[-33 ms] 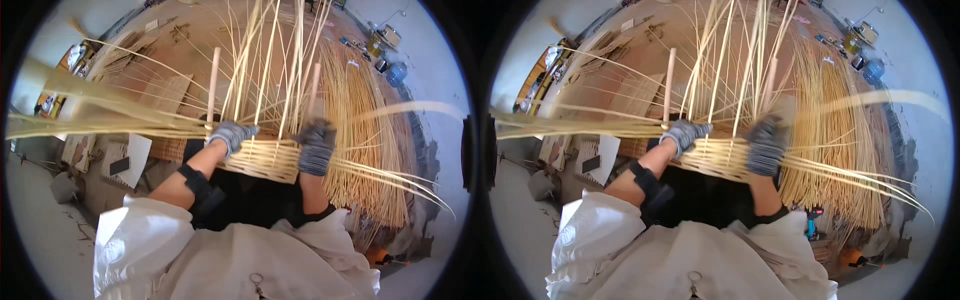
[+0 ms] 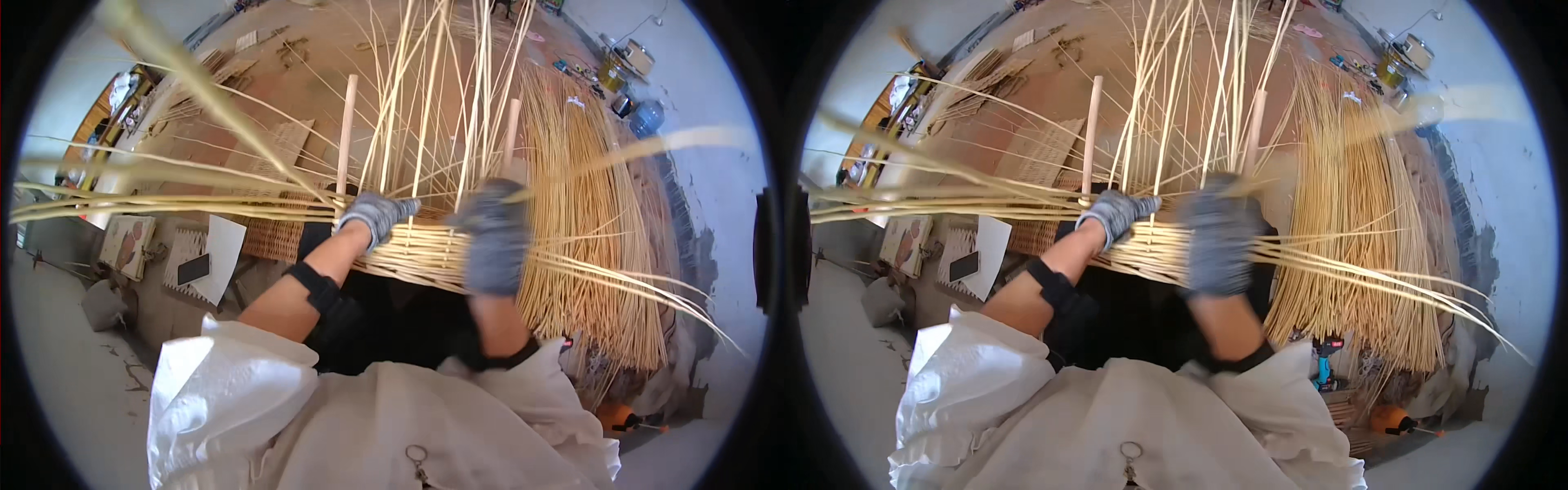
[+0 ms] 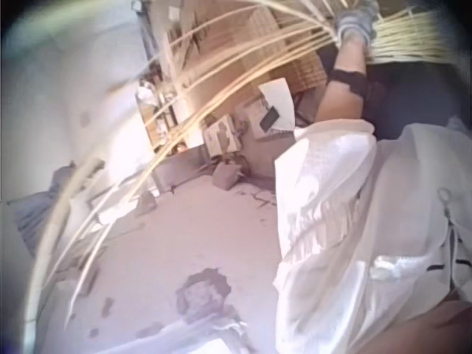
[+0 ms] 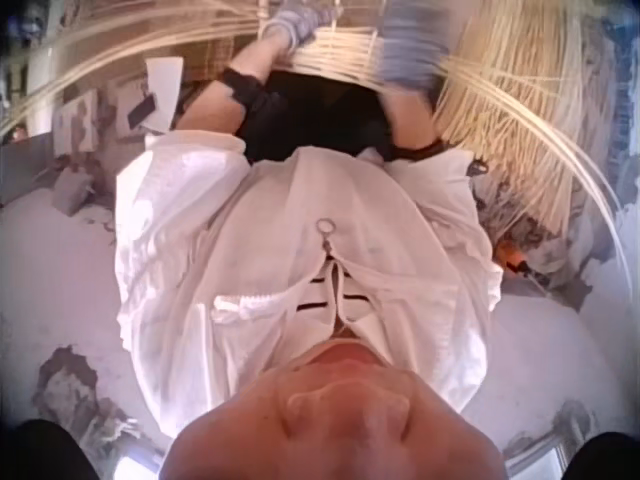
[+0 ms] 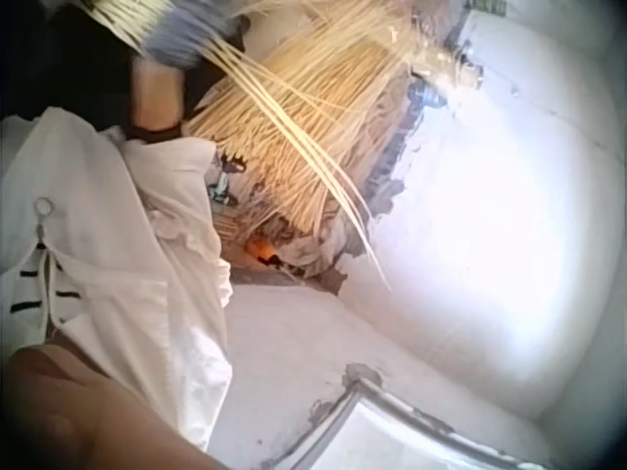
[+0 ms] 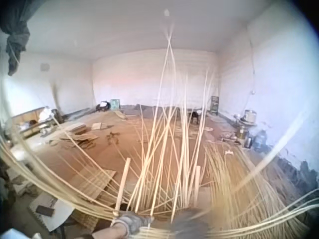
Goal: The person weaves a basket by hand, using a measuring tape to check the dimensions and inserting vertical wooden rods into the structure.
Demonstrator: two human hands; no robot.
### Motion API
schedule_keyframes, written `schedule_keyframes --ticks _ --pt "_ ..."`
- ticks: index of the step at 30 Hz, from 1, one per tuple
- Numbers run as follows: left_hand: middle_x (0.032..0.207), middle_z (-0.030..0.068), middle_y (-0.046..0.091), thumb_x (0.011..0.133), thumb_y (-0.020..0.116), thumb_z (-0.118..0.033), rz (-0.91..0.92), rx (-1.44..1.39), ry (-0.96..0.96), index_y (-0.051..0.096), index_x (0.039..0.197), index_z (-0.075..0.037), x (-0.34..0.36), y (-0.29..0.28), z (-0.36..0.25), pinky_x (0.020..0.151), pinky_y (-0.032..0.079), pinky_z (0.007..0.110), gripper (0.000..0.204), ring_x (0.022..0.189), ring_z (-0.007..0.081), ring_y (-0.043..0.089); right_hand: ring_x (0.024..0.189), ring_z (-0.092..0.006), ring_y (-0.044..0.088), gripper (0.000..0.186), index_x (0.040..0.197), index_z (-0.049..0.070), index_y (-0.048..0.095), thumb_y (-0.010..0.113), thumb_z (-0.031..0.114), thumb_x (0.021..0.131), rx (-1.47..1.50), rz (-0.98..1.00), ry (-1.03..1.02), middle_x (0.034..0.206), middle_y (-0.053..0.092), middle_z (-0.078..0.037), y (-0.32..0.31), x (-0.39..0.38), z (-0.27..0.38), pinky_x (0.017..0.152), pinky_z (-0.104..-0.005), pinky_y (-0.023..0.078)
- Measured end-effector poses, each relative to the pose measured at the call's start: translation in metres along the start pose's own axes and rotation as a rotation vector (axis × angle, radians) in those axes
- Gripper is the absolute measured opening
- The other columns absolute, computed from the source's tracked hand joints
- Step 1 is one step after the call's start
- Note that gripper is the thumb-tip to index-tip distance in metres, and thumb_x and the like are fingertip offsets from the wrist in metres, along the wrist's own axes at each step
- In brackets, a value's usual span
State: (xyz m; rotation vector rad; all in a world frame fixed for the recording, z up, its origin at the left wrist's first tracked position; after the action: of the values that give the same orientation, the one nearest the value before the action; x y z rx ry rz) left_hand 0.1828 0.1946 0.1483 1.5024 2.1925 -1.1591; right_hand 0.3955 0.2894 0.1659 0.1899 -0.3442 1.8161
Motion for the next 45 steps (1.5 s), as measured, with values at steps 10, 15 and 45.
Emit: schedule_keyframes --ticks 10,15,45 --pt "0.095 0.02 0.064 0.071 0.072 -0.035 0.118 0.553 0.593 0.062 0.1 -0.003 -0.005 0.081 -0.081 0.086 0.046 0.037 0.044 0.091 0.0326 0.061 0.075 -0.0172 0.059 0.016 0.096 -0.002 0.051 0.055 -0.003 0.081 0.488 -0.272 0.238 0.085 0.056 -0.009 -0.122 0.009 -0.003 0.066 -0.0302 0.054" --pt "0.084 0.0135 0.066 0.076 0.064 -0.042 -0.129 0.289 0.477 0.063 0.089 -0.006 0.007 0.08 -0.062 0.076 0.048 0.04 0.037 0.081 0.0308 0.062 0.101 -0.0316 0.054 0.041 0.12 0.002 0.045 0.057 0.007 0.081 -0.361 0.18 -0.394 0.108 0.054 -0.022 -0.01 0.114 0.081 0.09 -0.0389 0.042" --pt "0.098 0.0164 0.064 0.083 0.055 -0.044 -0.001 0.514 0.464 0.062 0.103 -0.007 0.001 0.115 -0.097 0.084 0.045 0.041 0.043 0.096 0.0333 0.059 0.08 -0.0222 0.065 0.033 0.1 0.001 0.06 0.048 0.031 0.093 0.325 -0.134 0.412 0.087 0.066 -0.012 -0.165 -0.029 -0.009 0.071 -0.0311 0.056"
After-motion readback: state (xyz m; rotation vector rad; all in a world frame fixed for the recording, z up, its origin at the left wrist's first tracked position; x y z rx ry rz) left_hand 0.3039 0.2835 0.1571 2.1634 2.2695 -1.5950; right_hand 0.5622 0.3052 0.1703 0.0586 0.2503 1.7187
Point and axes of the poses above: each hand's wrist, its own x-axis towards the middle knuckle, its own y-axis out of the palm, z = x × y, the point moved 9 cm from there along x, towards the middle knuckle
